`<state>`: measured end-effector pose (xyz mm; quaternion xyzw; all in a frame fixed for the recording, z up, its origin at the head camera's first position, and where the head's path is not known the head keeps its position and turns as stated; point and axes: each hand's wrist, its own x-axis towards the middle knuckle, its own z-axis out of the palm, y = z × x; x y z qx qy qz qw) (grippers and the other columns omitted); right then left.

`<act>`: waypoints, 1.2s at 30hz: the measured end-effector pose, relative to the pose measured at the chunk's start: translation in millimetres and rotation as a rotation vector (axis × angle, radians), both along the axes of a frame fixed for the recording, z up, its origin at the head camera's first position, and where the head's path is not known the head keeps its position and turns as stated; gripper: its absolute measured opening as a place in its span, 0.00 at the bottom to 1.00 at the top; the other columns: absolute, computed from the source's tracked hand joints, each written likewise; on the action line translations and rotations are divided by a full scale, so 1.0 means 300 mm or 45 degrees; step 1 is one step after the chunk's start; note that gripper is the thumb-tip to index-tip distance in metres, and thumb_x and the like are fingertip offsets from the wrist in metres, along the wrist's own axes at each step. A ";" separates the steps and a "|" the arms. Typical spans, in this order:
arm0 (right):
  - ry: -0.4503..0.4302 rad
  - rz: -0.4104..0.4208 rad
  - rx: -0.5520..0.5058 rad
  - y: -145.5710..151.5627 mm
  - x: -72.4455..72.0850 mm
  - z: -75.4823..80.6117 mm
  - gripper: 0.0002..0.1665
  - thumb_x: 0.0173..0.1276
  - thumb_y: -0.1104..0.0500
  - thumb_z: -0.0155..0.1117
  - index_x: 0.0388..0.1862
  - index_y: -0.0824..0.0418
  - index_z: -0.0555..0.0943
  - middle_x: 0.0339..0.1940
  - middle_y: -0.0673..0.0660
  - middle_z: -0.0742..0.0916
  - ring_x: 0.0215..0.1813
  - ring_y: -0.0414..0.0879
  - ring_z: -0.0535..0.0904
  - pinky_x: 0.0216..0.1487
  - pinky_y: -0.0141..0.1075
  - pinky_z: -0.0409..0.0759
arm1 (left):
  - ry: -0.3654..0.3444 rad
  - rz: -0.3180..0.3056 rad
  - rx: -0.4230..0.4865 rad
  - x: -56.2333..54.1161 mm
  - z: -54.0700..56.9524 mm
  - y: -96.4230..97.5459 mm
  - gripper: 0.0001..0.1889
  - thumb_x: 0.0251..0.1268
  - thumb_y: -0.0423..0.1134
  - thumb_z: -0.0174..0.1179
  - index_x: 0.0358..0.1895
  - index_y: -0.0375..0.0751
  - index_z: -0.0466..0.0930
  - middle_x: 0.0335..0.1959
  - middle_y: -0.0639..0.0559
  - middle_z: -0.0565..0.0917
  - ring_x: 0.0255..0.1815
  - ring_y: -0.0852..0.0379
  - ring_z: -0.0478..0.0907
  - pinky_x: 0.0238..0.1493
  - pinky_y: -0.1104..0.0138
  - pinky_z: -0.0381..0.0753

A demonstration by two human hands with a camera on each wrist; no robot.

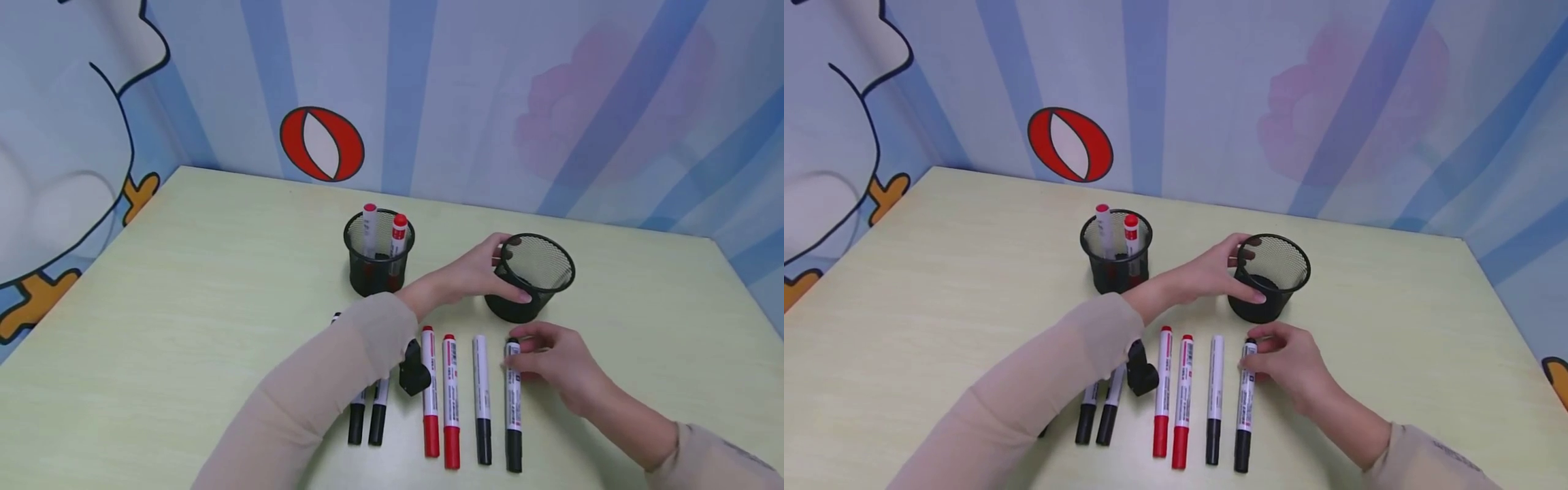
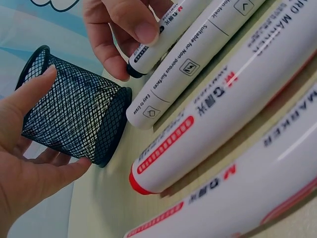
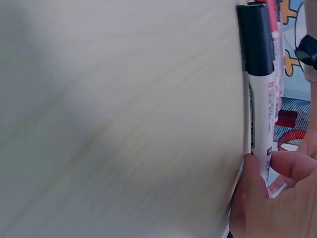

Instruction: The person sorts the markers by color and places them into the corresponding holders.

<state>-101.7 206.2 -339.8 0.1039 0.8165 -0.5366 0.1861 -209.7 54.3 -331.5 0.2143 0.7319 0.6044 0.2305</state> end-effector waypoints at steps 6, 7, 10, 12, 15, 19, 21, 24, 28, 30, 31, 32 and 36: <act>-0.084 -0.020 -0.186 0.028 -0.005 -0.002 0.32 0.54 0.72 0.67 0.58 0.73 0.69 0.37 0.56 0.78 0.34 0.44 0.78 0.37 0.36 0.82 | 0.005 0.003 -0.017 -0.001 -0.001 -0.005 0.44 0.48 0.32 0.71 0.69 0.45 0.54 0.66 0.45 0.63 0.65 0.53 0.61 0.59 0.65 0.68; -0.092 -0.021 -0.216 0.032 -0.005 -0.002 0.32 0.54 0.72 0.67 0.58 0.73 0.69 0.37 0.56 0.78 0.33 0.44 0.78 0.37 0.36 0.82 | 0.006 0.002 -0.014 -0.002 -0.001 -0.004 0.44 0.48 0.32 0.71 0.68 0.45 0.54 0.66 0.45 0.63 0.65 0.53 0.61 0.59 0.64 0.67; -0.102 -0.019 -0.289 0.041 -0.006 0.001 0.30 0.54 0.72 0.66 0.57 0.72 0.71 0.36 0.55 0.78 0.33 0.44 0.79 0.37 0.36 0.82 | 0.007 0.001 -0.004 -0.004 -0.003 -0.003 0.44 0.47 0.32 0.71 0.68 0.45 0.54 0.66 0.45 0.64 0.65 0.53 0.61 0.59 0.65 0.68; -0.099 -0.010 -0.316 0.046 -0.007 0.004 0.28 0.54 0.72 0.66 0.56 0.70 0.72 0.37 0.55 0.77 0.33 0.44 0.79 0.37 0.36 0.82 | 0.009 -0.001 0.002 -0.005 -0.004 -0.003 0.44 0.47 0.32 0.71 0.68 0.44 0.54 0.65 0.44 0.65 0.63 0.54 0.62 0.58 0.65 0.68; -0.100 -0.001 -0.343 0.052 -0.009 0.009 0.27 0.54 0.72 0.66 0.54 0.68 0.73 0.38 0.55 0.78 0.35 0.44 0.79 0.39 0.37 0.82 | 0.013 -0.001 -0.002 -0.006 -0.006 -0.003 0.45 0.47 0.32 0.71 0.68 0.44 0.54 0.64 0.43 0.66 0.61 0.55 0.64 0.57 0.66 0.68; -0.096 0.011 -0.380 0.060 -0.010 0.014 0.25 0.55 0.71 0.65 0.53 0.66 0.73 0.39 0.55 0.78 0.37 0.44 0.79 0.40 0.37 0.82 | 0.013 0.000 -0.001 -0.006 -0.007 -0.002 0.45 0.47 0.32 0.71 0.68 0.44 0.54 0.64 0.43 0.66 0.61 0.55 0.65 0.57 0.67 0.68; -0.097 0.011 -0.397 0.065 -0.010 0.018 0.24 0.56 0.71 0.65 0.52 0.65 0.73 0.39 0.55 0.78 0.37 0.45 0.80 0.41 0.38 0.82 | 0.008 -0.003 0.002 -0.006 -0.008 -0.001 0.45 0.47 0.32 0.71 0.68 0.44 0.54 0.65 0.43 0.66 0.62 0.55 0.64 0.57 0.66 0.68; -0.091 0.022 -0.431 0.072 -0.012 0.024 0.22 0.56 0.71 0.64 0.51 0.63 0.74 0.39 0.55 0.78 0.37 0.45 0.80 0.42 0.39 0.82 | -0.002 -0.006 0.001 -0.004 -0.013 -0.001 0.44 0.47 0.32 0.71 0.68 0.45 0.54 0.65 0.43 0.65 0.63 0.54 0.63 0.58 0.66 0.68; -0.063 0.046 -0.465 0.082 -0.018 0.031 0.19 0.57 0.71 0.63 0.48 0.60 0.76 0.37 0.54 0.79 0.37 0.45 0.81 0.42 0.39 0.82 | -0.007 -0.005 -0.008 -0.003 -0.016 0.000 0.44 0.47 0.34 0.71 0.68 0.46 0.55 0.65 0.44 0.65 0.63 0.54 0.63 0.58 0.65 0.68; -0.049 0.054 -0.464 0.086 -0.021 0.036 0.18 0.57 0.71 0.63 0.46 0.58 0.76 0.37 0.54 0.79 0.36 0.45 0.81 0.42 0.39 0.82 | -0.008 -0.006 -0.009 -0.002 -0.016 0.000 0.44 0.47 0.34 0.71 0.68 0.46 0.55 0.65 0.44 0.65 0.63 0.54 0.63 0.58 0.65 0.68; -0.045 0.056 -0.463 0.088 -0.023 0.038 0.17 0.58 0.70 0.63 0.45 0.57 0.77 0.37 0.54 0.79 0.36 0.45 0.81 0.42 0.39 0.82 | -0.009 -0.007 -0.009 -0.002 -0.015 0.001 0.44 0.47 0.34 0.71 0.68 0.45 0.55 0.65 0.44 0.65 0.62 0.55 0.64 0.58 0.66 0.68; -0.044 0.054 -0.455 0.089 -0.024 0.041 0.17 0.58 0.70 0.63 0.45 0.56 0.77 0.37 0.53 0.79 0.36 0.45 0.81 0.42 0.39 0.82 | -0.012 -0.009 -0.003 -0.002 -0.014 0.001 0.44 0.47 0.34 0.71 0.68 0.45 0.55 0.65 0.44 0.66 0.62 0.54 0.64 0.57 0.66 0.68; -0.015 0.064 -0.464 0.091 -0.030 0.054 0.16 0.59 0.71 0.62 0.43 0.55 0.77 0.37 0.54 0.78 0.36 0.45 0.81 0.41 0.38 0.82 | -0.007 -0.020 0.045 -0.006 -0.009 0.003 0.44 0.47 0.31 0.70 0.68 0.43 0.54 0.63 0.41 0.67 0.62 0.51 0.64 0.54 0.70 0.69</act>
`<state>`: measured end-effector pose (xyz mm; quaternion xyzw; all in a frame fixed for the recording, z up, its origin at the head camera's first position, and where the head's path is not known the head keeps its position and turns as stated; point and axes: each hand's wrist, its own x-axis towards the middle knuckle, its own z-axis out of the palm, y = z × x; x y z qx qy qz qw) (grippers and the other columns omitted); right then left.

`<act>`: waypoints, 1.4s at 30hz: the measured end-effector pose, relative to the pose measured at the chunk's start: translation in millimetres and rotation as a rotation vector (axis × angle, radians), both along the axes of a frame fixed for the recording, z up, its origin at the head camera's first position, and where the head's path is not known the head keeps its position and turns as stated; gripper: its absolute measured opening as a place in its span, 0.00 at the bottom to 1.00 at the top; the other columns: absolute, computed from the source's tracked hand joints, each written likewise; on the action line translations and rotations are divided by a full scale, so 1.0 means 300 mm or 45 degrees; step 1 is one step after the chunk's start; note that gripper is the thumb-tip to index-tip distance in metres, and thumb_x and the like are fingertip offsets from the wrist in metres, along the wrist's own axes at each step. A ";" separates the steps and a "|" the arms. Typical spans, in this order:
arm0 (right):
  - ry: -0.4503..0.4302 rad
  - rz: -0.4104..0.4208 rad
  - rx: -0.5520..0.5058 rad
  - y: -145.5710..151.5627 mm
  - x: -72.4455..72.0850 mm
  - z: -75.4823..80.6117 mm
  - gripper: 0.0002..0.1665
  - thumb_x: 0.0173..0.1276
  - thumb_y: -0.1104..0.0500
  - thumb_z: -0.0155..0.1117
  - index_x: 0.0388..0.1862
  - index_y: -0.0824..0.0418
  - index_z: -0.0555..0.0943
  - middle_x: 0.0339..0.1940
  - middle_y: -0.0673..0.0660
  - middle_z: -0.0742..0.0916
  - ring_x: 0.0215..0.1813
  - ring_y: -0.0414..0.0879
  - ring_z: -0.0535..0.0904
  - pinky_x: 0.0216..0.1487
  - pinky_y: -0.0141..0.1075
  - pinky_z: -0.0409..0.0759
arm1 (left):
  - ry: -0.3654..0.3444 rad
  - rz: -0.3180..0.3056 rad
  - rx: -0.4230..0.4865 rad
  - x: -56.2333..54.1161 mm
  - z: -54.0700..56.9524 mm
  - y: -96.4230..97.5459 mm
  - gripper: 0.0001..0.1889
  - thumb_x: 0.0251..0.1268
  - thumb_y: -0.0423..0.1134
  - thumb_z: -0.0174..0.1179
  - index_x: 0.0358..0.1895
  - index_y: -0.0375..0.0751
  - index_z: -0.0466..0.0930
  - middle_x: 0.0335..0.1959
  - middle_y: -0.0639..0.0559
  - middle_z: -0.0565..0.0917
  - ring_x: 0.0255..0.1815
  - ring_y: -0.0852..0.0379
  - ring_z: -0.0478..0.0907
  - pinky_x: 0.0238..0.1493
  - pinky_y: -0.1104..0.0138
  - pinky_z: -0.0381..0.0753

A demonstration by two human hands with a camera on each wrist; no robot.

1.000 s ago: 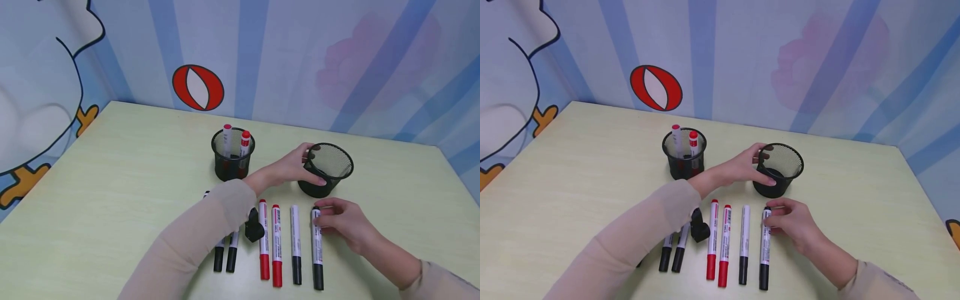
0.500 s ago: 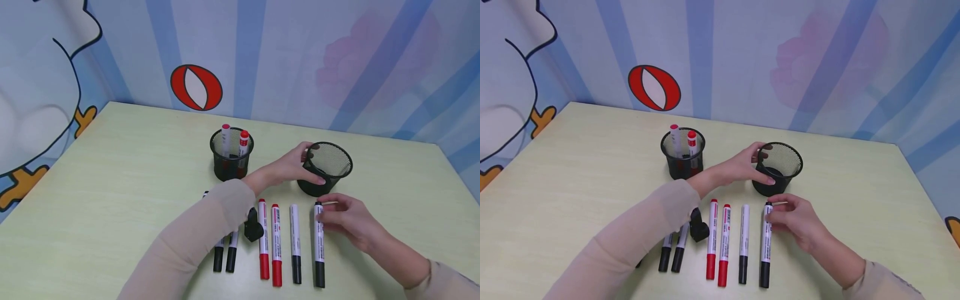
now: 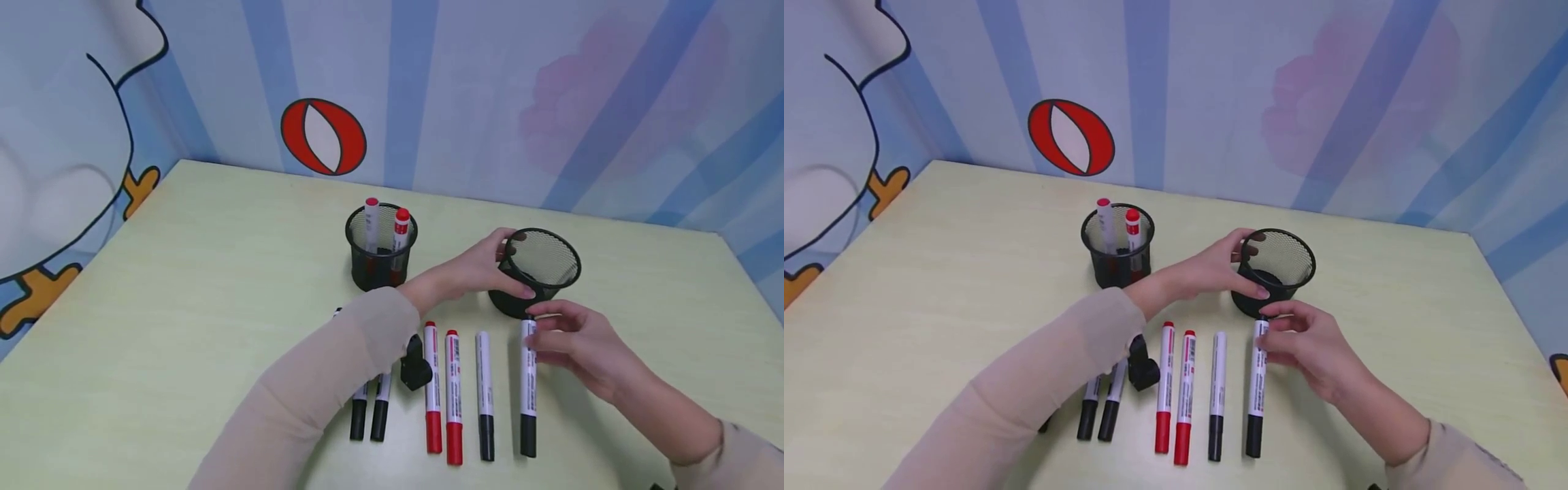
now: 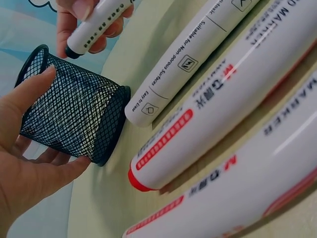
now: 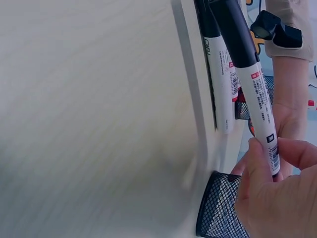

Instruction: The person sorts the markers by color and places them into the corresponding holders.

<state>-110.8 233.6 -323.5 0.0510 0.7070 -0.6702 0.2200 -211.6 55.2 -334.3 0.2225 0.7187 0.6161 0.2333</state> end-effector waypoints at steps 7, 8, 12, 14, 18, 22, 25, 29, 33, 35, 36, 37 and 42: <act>0.069 0.011 -0.080 0.000 -0.001 0.032 0.18 0.57 0.74 0.61 0.39 0.54 0.79 0.35 0.53 0.77 0.34 0.45 0.82 0.40 0.38 0.82 | 0.020 -0.019 0.055 -0.003 0.011 0.003 0.43 0.46 0.27 0.69 0.67 0.40 0.54 0.62 0.39 0.67 0.61 0.48 0.66 0.50 0.73 0.70; 0.079 0.011 -0.092 0.000 -0.001 0.037 0.18 0.57 0.74 0.61 0.39 0.53 0.80 0.34 0.52 0.77 0.34 0.45 0.82 0.40 0.38 0.82 | 0.020 -0.019 0.057 -0.002 0.010 0.002 0.43 0.46 0.27 0.69 0.67 0.40 0.54 0.62 0.39 0.67 0.61 0.48 0.65 0.50 0.73 0.70; 0.128 0.008 -0.148 0.011 -0.008 0.066 0.19 0.57 0.75 0.60 0.39 0.53 0.81 0.34 0.51 0.77 0.34 0.45 0.82 0.40 0.38 0.82 | 0.017 -0.013 0.036 0.003 0.004 -0.002 0.43 0.46 0.27 0.69 0.66 0.41 0.55 0.62 0.40 0.67 0.62 0.48 0.65 0.51 0.72 0.70; 0.168 0.003 -0.191 0.021 -0.015 0.083 0.19 0.58 0.76 0.59 0.40 0.53 0.81 0.34 0.52 0.77 0.34 0.46 0.83 0.40 0.38 0.82 | 0.014 -0.013 0.016 0.006 0.001 -0.002 0.43 0.46 0.29 0.70 0.66 0.42 0.55 0.62 0.41 0.67 0.61 0.50 0.66 0.52 0.71 0.70; 0.271 -0.008 -0.304 0.043 -0.036 0.126 0.20 0.59 0.79 0.55 0.41 0.57 0.81 0.35 0.54 0.78 0.34 0.48 0.83 0.40 0.39 0.82 | -0.004 -0.016 0.003 0.008 0.003 0.000 0.43 0.46 0.29 0.70 0.67 0.43 0.54 0.62 0.41 0.67 0.57 0.55 0.67 0.52 0.70 0.70; 0.346 -0.031 -0.395 0.057 -0.065 0.173 0.20 0.61 0.80 0.53 0.43 0.60 0.80 0.36 0.56 0.79 0.35 0.49 0.83 0.39 0.39 0.82 | -0.025 -0.004 -0.008 0.007 0.015 0.001 0.44 0.47 0.29 0.70 0.67 0.43 0.54 0.63 0.42 0.67 0.55 0.58 0.67 0.53 0.69 0.70; 0.380 -0.055 -0.457 0.060 -0.088 0.209 0.20 0.61 0.80 0.52 0.44 0.63 0.80 0.36 0.56 0.79 0.36 0.49 0.83 0.39 0.39 0.82 | -0.033 0.008 -0.025 0.005 0.017 0.000 0.44 0.47 0.29 0.70 0.68 0.44 0.54 0.63 0.42 0.66 0.55 0.57 0.66 0.53 0.68 0.70; 0.447 -0.093 -0.561 0.059 -0.118 0.257 0.20 0.59 0.83 0.51 0.43 0.66 0.80 0.35 0.58 0.79 0.36 0.50 0.83 0.38 0.41 0.82 | -0.036 0.015 -0.013 0.002 0.016 -0.004 0.44 0.47 0.29 0.70 0.68 0.44 0.54 0.63 0.41 0.67 0.54 0.58 0.67 0.52 0.69 0.70; 0.504 -0.142 -0.621 0.060 -0.139 0.285 0.21 0.58 0.84 0.50 0.43 0.67 0.79 0.35 0.59 0.80 0.36 0.51 0.83 0.37 0.41 0.82 | -0.036 0.005 -0.011 0.004 0.016 -0.006 0.44 0.47 0.29 0.70 0.67 0.44 0.54 0.63 0.41 0.66 0.54 0.58 0.67 0.51 0.69 0.71; 0.513 -0.163 -0.641 0.060 -0.149 0.293 0.21 0.58 0.84 0.50 0.43 0.68 0.79 0.35 0.59 0.80 0.35 0.51 0.83 0.37 0.41 0.82 | -0.035 0.003 -0.019 0.004 0.014 -0.007 0.44 0.47 0.29 0.70 0.67 0.44 0.54 0.63 0.41 0.66 0.55 0.57 0.67 0.52 0.68 0.71; 0.518 -0.179 -0.646 0.060 -0.154 0.297 0.21 0.58 0.84 0.50 0.43 0.68 0.79 0.35 0.60 0.80 0.35 0.51 0.83 0.37 0.41 0.82 | -0.034 0.003 -0.021 0.004 0.013 -0.007 0.44 0.47 0.29 0.70 0.67 0.44 0.54 0.63 0.41 0.66 0.55 0.57 0.67 0.52 0.68 0.71; 0.526 -0.196 -0.651 0.059 -0.160 0.301 0.20 0.57 0.84 0.51 0.42 0.68 0.79 0.35 0.60 0.81 0.35 0.51 0.83 0.36 0.42 0.82 | -0.033 0.006 -0.025 0.004 0.012 -0.007 0.44 0.47 0.29 0.70 0.67 0.44 0.54 0.64 0.41 0.66 0.55 0.57 0.67 0.53 0.68 0.71; 0.584 -0.298 -0.676 0.060 -0.185 0.331 0.19 0.55 0.85 0.53 0.42 0.69 0.79 0.34 0.61 0.81 0.33 0.52 0.83 0.33 0.42 0.82 | -0.041 -0.001 -0.005 0.003 0.012 -0.005 0.43 0.47 0.29 0.70 0.67 0.44 0.54 0.63 0.41 0.66 0.54 0.58 0.67 0.52 0.68 0.71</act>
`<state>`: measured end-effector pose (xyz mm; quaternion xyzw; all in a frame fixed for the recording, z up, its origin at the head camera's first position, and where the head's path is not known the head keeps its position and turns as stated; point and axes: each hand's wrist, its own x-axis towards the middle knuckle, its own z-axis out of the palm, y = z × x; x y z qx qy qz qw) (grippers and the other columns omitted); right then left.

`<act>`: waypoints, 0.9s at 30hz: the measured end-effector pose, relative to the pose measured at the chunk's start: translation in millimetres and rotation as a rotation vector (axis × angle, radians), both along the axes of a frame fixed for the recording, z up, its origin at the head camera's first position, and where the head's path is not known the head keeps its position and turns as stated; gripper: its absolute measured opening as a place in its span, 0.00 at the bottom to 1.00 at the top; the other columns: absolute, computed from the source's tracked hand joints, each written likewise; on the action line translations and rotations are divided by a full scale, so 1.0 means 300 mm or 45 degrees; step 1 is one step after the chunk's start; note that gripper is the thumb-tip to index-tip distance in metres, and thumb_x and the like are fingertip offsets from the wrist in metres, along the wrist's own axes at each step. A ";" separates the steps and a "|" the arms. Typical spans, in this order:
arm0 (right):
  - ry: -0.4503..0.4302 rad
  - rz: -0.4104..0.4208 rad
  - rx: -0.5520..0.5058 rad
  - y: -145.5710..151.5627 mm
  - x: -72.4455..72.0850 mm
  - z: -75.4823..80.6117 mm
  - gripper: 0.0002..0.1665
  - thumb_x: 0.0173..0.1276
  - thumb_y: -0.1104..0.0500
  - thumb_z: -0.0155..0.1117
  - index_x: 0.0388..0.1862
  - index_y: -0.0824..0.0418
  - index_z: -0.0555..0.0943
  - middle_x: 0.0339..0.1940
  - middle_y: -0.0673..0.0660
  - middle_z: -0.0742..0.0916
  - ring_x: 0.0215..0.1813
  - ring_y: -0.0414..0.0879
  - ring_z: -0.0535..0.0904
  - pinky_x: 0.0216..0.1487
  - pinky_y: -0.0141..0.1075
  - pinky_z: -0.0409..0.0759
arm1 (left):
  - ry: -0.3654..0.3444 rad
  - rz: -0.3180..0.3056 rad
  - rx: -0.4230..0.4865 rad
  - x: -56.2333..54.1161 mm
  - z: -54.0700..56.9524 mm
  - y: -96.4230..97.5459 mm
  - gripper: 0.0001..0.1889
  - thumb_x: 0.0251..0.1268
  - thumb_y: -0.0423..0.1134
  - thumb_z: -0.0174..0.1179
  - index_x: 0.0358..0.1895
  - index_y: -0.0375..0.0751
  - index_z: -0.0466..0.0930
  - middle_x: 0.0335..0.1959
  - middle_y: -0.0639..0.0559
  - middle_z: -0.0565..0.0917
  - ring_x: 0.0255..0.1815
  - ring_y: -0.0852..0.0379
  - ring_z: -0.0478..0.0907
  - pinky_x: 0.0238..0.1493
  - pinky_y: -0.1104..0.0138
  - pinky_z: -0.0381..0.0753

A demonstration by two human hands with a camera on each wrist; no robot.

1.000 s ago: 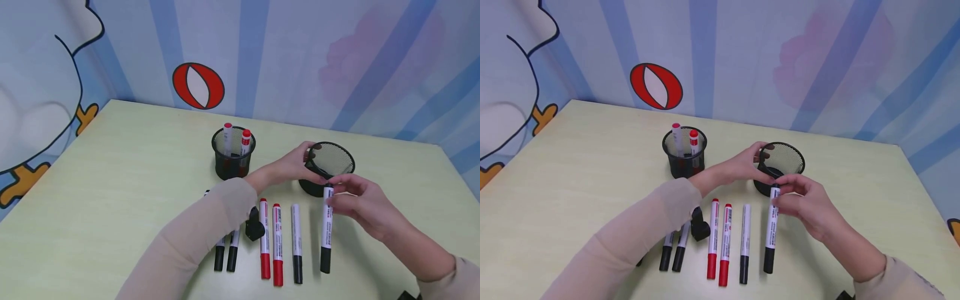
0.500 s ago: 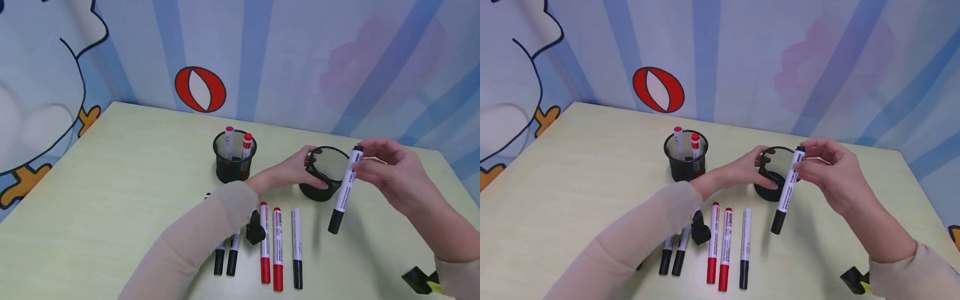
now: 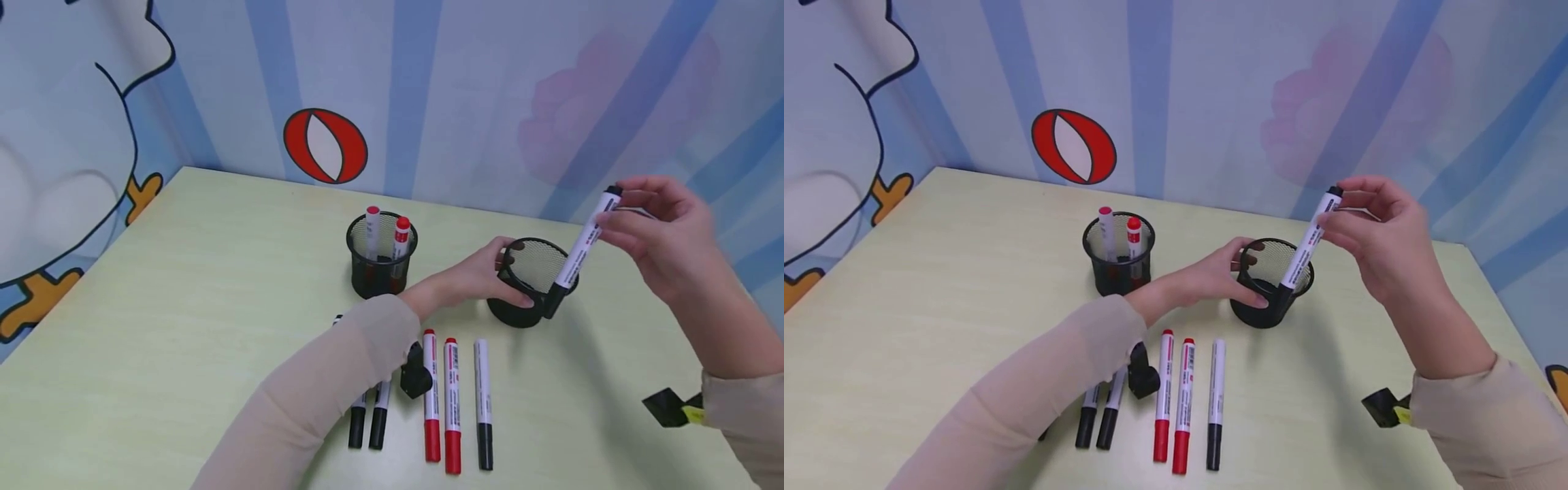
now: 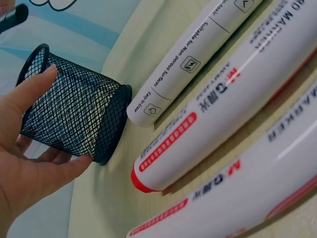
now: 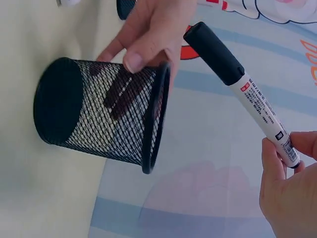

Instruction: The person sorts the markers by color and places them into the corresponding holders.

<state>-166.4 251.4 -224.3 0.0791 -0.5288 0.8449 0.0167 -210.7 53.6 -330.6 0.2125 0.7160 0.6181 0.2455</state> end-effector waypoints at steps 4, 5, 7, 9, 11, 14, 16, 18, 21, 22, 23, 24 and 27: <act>0.044 -0.090 0.049 -0.008 -0.021 0.018 0.20 0.53 0.85 0.56 0.43 0.70 0.77 0.36 0.61 0.80 0.35 0.51 0.82 0.34 0.40 0.82 | -0.011 -0.002 0.008 -0.002 -0.001 0.000 0.43 0.47 0.29 0.70 0.66 0.45 0.55 0.63 0.41 0.67 0.54 0.58 0.67 0.50 0.69 0.71; 0.049 -0.112 0.070 -0.011 -0.025 0.022 0.20 0.53 0.84 0.58 0.43 0.70 0.77 0.36 0.61 0.80 0.35 0.51 0.82 0.34 0.39 0.82 | -0.010 -0.001 0.009 -0.002 -0.002 0.000 0.43 0.47 0.28 0.70 0.66 0.45 0.55 0.63 0.41 0.66 0.54 0.58 0.67 0.50 0.69 0.71; 0.061 -0.155 0.108 -0.015 -0.033 0.026 0.21 0.51 0.84 0.59 0.44 0.69 0.77 0.37 0.60 0.79 0.35 0.49 0.82 0.34 0.38 0.82 | -0.008 0.000 0.014 -0.002 -0.003 0.000 0.43 0.47 0.28 0.70 0.66 0.44 0.55 0.63 0.41 0.66 0.56 0.56 0.67 0.50 0.69 0.71; 0.083 -0.188 0.153 -0.016 -0.038 0.027 0.21 0.51 0.83 0.61 0.43 0.69 0.77 0.38 0.59 0.79 0.36 0.48 0.82 0.35 0.35 0.82 | -0.004 0.001 0.018 -0.001 -0.003 0.001 0.43 0.47 0.28 0.70 0.66 0.44 0.55 0.62 0.42 0.67 0.57 0.56 0.67 0.51 0.70 0.71; 0.117 -0.214 0.185 -0.016 -0.042 0.024 0.21 0.51 0.83 0.61 0.43 0.68 0.77 0.38 0.59 0.78 0.36 0.47 0.81 0.35 0.34 0.82 | -0.002 0.002 0.013 0.001 -0.002 0.002 0.43 0.47 0.28 0.70 0.67 0.44 0.55 0.62 0.43 0.67 0.57 0.56 0.67 0.51 0.70 0.71; 0.194 -0.245 0.242 -0.018 -0.047 0.011 0.21 0.50 0.83 0.62 0.42 0.68 0.77 0.38 0.59 0.78 0.36 0.46 0.80 0.36 0.32 0.82 | -0.009 0.007 0.001 0.004 -0.001 0.002 0.44 0.47 0.29 0.70 0.67 0.45 0.54 0.62 0.43 0.68 0.56 0.57 0.67 0.51 0.70 0.71; 0.251 -0.249 0.257 -0.020 -0.054 -0.001 0.20 0.49 0.83 0.62 0.41 0.69 0.77 0.38 0.59 0.79 0.36 0.46 0.80 0.36 0.31 0.82 | -0.011 0.010 0.004 0.005 0.001 0.001 0.44 0.47 0.29 0.70 0.67 0.45 0.54 0.62 0.43 0.68 0.57 0.57 0.67 0.52 0.70 0.71; 0.297 -0.252 0.275 -0.020 -0.061 -0.013 0.19 0.49 0.83 0.62 0.40 0.70 0.77 0.38 0.59 0.79 0.36 0.46 0.79 0.37 0.31 0.81 | -0.009 0.011 0.008 0.005 0.002 0.001 0.44 0.47 0.28 0.70 0.67 0.44 0.54 0.62 0.42 0.68 0.57 0.56 0.67 0.52 0.70 0.71; 0.345 -0.251 0.280 -0.016 -0.071 -0.030 0.18 0.50 0.84 0.61 0.39 0.70 0.77 0.38 0.59 0.78 0.36 0.46 0.79 0.37 0.31 0.81 | 0.006 0.006 0.002 0.002 0.002 0.001 0.44 0.47 0.29 0.70 0.67 0.44 0.54 0.62 0.42 0.68 0.56 0.57 0.67 0.51 0.70 0.71; 0.352 -0.255 0.277 -0.014 -0.072 -0.034 0.18 0.50 0.84 0.60 0.38 0.70 0.77 0.37 0.59 0.78 0.36 0.46 0.78 0.37 0.30 0.81 | 0.009 0.003 0.000 0.002 0.001 0.001 0.44 0.47 0.29 0.70 0.67 0.44 0.54 0.62 0.42 0.67 0.57 0.56 0.66 0.52 0.69 0.71; 0.357 -0.261 0.271 -0.013 -0.073 -0.038 0.18 0.50 0.85 0.60 0.38 0.70 0.77 0.37 0.59 0.79 0.36 0.46 0.79 0.37 0.30 0.81 | 0.010 0.002 0.000 0.002 0.000 0.002 0.44 0.47 0.29 0.70 0.67 0.44 0.54 0.62 0.42 0.67 0.57 0.56 0.66 0.52 0.69 0.71; 0.362 -0.266 0.261 -0.011 -0.075 -0.042 0.18 0.50 0.85 0.59 0.38 0.70 0.77 0.37 0.59 0.79 0.36 0.47 0.79 0.37 0.30 0.81 | 0.012 0.001 0.000 0.003 0.000 0.002 0.44 0.47 0.29 0.70 0.67 0.44 0.54 0.62 0.42 0.67 0.58 0.55 0.66 0.52 0.69 0.71; 0.373 -0.287 0.237 -0.009 -0.080 -0.053 0.19 0.49 0.86 0.58 0.38 0.71 0.76 0.36 0.60 0.79 0.35 0.47 0.79 0.37 0.31 0.81 | 0.008 0.000 0.007 0.004 -0.004 0.003 0.44 0.47 0.29 0.70 0.67 0.44 0.54 0.63 0.42 0.67 0.59 0.53 0.66 0.52 0.69 0.71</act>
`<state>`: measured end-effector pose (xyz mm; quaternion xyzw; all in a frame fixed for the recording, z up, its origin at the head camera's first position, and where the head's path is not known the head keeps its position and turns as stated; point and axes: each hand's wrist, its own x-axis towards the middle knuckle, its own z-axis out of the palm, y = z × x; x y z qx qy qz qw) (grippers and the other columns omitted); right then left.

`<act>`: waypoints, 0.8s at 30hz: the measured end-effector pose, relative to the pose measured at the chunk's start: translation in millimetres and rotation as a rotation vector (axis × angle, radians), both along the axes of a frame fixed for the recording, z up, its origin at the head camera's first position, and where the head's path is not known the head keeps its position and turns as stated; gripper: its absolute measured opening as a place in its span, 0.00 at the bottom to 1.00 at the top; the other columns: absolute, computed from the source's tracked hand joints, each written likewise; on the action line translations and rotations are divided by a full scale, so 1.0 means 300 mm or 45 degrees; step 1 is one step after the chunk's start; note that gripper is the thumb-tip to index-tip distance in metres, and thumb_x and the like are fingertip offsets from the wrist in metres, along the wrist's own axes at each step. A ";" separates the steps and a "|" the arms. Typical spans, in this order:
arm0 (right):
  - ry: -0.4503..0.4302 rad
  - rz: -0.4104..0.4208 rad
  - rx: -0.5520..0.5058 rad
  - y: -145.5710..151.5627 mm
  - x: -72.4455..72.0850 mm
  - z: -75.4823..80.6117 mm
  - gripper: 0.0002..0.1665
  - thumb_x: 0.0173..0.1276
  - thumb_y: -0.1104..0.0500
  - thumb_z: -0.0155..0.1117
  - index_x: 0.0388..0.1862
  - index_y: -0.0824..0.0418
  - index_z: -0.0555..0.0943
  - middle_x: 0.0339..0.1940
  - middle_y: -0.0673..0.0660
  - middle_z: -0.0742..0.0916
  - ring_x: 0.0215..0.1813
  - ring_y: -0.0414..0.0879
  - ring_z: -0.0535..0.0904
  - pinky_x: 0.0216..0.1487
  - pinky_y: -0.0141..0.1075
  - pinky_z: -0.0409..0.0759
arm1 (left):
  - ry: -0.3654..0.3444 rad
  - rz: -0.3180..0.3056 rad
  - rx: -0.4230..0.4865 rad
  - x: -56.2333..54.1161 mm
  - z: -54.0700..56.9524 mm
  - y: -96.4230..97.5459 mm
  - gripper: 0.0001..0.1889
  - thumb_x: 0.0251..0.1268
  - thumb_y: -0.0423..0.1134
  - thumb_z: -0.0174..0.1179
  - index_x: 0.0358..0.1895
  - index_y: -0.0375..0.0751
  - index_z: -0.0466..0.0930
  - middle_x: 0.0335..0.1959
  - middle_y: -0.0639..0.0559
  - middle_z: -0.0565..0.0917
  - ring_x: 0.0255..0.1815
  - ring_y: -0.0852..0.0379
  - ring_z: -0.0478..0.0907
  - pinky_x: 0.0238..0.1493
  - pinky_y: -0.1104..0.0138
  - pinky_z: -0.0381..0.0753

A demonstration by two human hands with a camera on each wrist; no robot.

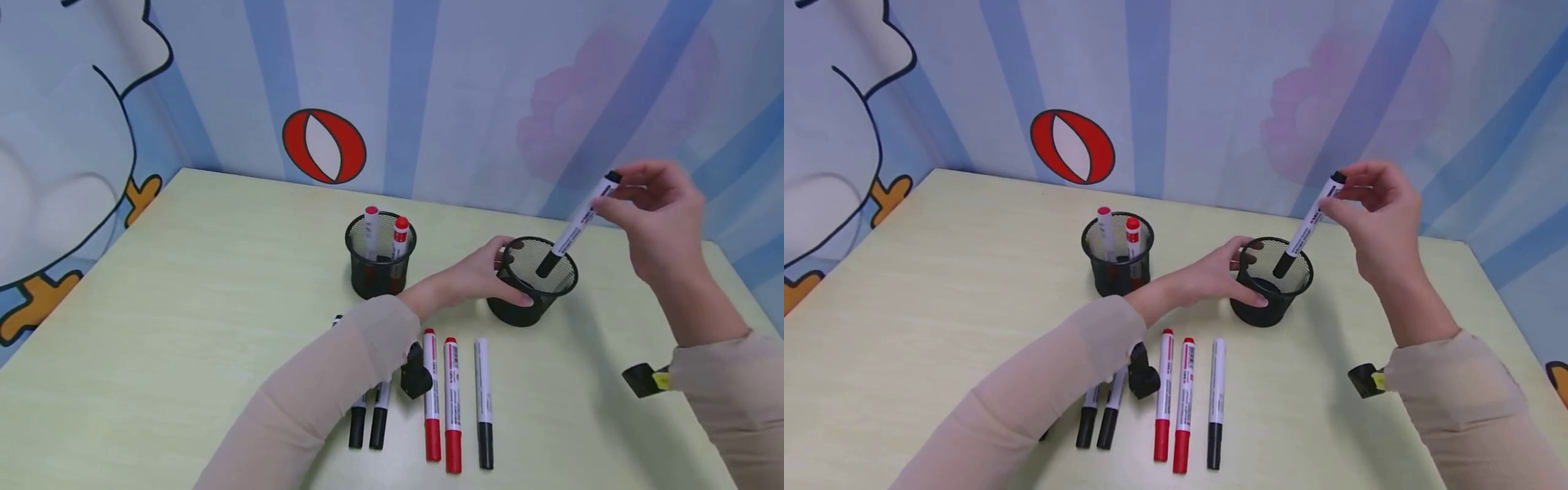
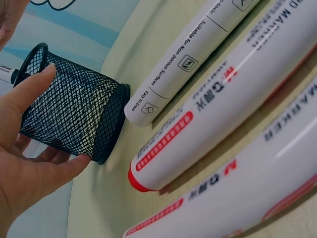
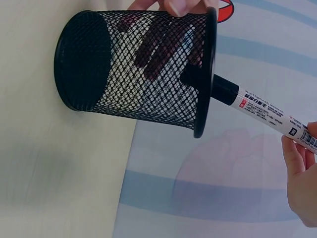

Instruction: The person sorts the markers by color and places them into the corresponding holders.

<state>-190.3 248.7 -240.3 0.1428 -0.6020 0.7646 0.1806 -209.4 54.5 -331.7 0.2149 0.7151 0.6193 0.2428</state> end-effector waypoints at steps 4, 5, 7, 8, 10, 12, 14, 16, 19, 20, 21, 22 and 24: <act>0.024 -0.016 -0.010 0.000 -0.011 -0.015 0.20 0.47 0.87 0.58 0.37 0.71 0.76 0.35 0.59 0.80 0.34 0.47 0.79 0.36 0.30 0.81 | 0.010 0.006 -0.023 -0.004 0.001 0.001 0.44 0.46 0.30 0.70 0.67 0.44 0.54 0.63 0.43 0.66 0.60 0.54 0.65 0.54 0.68 0.70; 0.030 -0.017 -0.010 -0.001 -0.013 -0.020 0.20 0.47 0.87 0.57 0.37 0.71 0.76 0.35 0.59 0.80 0.34 0.47 0.79 0.35 0.30 0.81 | 0.013 0.007 -0.031 -0.004 0.002 0.001 0.44 0.46 0.30 0.71 0.67 0.45 0.54 0.63 0.43 0.66 0.61 0.54 0.65 0.55 0.67 0.70; 0.043 -0.012 0.000 0.000 -0.017 -0.029 0.20 0.47 0.87 0.57 0.37 0.71 0.77 0.34 0.59 0.80 0.34 0.46 0.79 0.35 0.30 0.81 | 0.016 0.011 -0.041 -0.003 0.003 0.001 0.44 0.46 0.31 0.71 0.68 0.45 0.54 0.64 0.43 0.65 0.62 0.54 0.64 0.56 0.67 0.69; 0.049 -0.007 0.009 0.000 -0.018 -0.034 0.20 0.47 0.87 0.57 0.37 0.71 0.77 0.34 0.59 0.81 0.34 0.46 0.79 0.35 0.30 0.81 | 0.014 0.012 -0.042 -0.003 0.004 0.000 0.44 0.47 0.31 0.71 0.68 0.45 0.54 0.64 0.43 0.65 0.62 0.54 0.64 0.56 0.67 0.69; 0.065 -0.003 0.038 -0.001 -0.020 -0.044 0.20 0.47 0.87 0.57 0.38 0.71 0.77 0.34 0.58 0.81 0.34 0.46 0.79 0.35 0.30 0.81 | 0.012 0.013 -0.045 -0.001 0.006 -0.001 0.44 0.47 0.31 0.71 0.68 0.45 0.54 0.65 0.44 0.65 0.62 0.55 0.63 0.56 0.67 0.69; 0.082 0.005 0.066 -0.002 -0.022 -0.053 0.20 0.47 0.87 0.57 0.38 0.71 0.77 0.34 0.58 0.82 0.34 0.45 0.79 0.35 0.29 0.81 | 0.005 0.010 -0.032 0.000 0.007 -0.001 0.44 0.47 0.30 0.70 0.68 0.45 0.54 0.65 0.43 0.65 0.62 0.54 0.64 0.56 0.67 0.69; 0.101 0.002 0.098 -0.004 -0.024 -0.060 0.20 0.47 0.86 0.57 0.38 0.71 0.77 0.33 0.57 0.82 0.34 0.45 0.79 0.36 0.29 0.81 | 0.000 0.011 -0.023 0.002 0.010 -0.003 0.44 0.47 0.30 0.70 0.68 0.45 0.53 0.65 0.43 0.65 0.61 0.54 0.64 0.56 0.66 0.69; 0.111 -0.005 0.130 -0.006 -0.027 -0.066 0.20 0.47 0.86 0.58 0.38 0.71 0.78 0.33 0.57 0.82 0.34 0.45 0.79 0.36 0.28 0.80 | 0.002 0.011 -0.021 0.004 0.014 -0.005 0.44 0.48 0.30 0.70 0.68 0.44 0.53 0.65 0.42 0.65 0.61 0.54 0.64 0.56 0.66 0.69; 0.120 -0.020 0.174 -0.008 -0.029 -0.076 0.20 0.47 0.85 0.58 0.38 0.70 0.78 0.33 0.56 0.82 0.35 0.44 0.79 0.37 0.27 0.79 | -0.003 0.008 -0.023 0.005 0.014 -0.006 0.44 0.48 0.30 0.70 0.68 0.44 0.53 0.65 0.42 0.65 0.61 0.54 0.64 0.57 0.65 0.69; 0.120 -0.022 0.182 -0.009 -0.029 -0.080 0.19 0.47 0.85 0.59 0.38 0.70 0.78 0.33 0.56 0.82 0.34 0.44 0.79 0.37 0.27 0.79 | -0.004 0.007 -0.024 0.004 0.014 -0.006 0.44 0.48 0.30 0.70 0.68 0.44 0.53 0.65 0.43 0.65 0.61 0.55 0.64 0.57 0.65 0.69; 0.124 -0.022 0.190 -0.009 -0.030 -0.085 0.19 0.47 0.85 0.59 0.38 0.70 0.78 0.33 0.56 0.82 0.34 0.44 0.79 0.37 0.27 0.79 | -0.004 0.005 -0.024 0.004 0.012 -0.006 0.44 0.48 0.30 0.70 0.68 0.44 0.53 0.65 0.43 0.65 0.61 0.55 0.64 0.58 0.64 0.68; 0.128 -0.022 0.197 -0.010 -0.030 -0.089 0.19 0.48 0.85 0.59 0.38 0.70 0.78 0.33 0.56 0.82 0.34 0.43 0.79 0.37 0.27 0.79 | -0.004 0.004 -0.025 0.003 0.011 -0.006 0.44 0.48 0.30 0.70 0.68 0.45 0.53 0.65 0.43 0.65 0.61 0.54 0.64 0.58 0.64 0.68; 0.136 -0.013 0.205 -0.011 -0.032 -0.099 0.19 0.48 0.85 0.59 0.37 0.70 0.78 0.33 0.56 0.82 0.34 0.43 0.79 0.37 0.27 0.79 | 0.000 0.004 -0.029 0.003 0.007 -0.005 0.44 0.48 0.31 0.70 0.68 0.45 0.53 0.65 0.43 0.65 0.61 0.54 0.64 0.59 0.63 0.68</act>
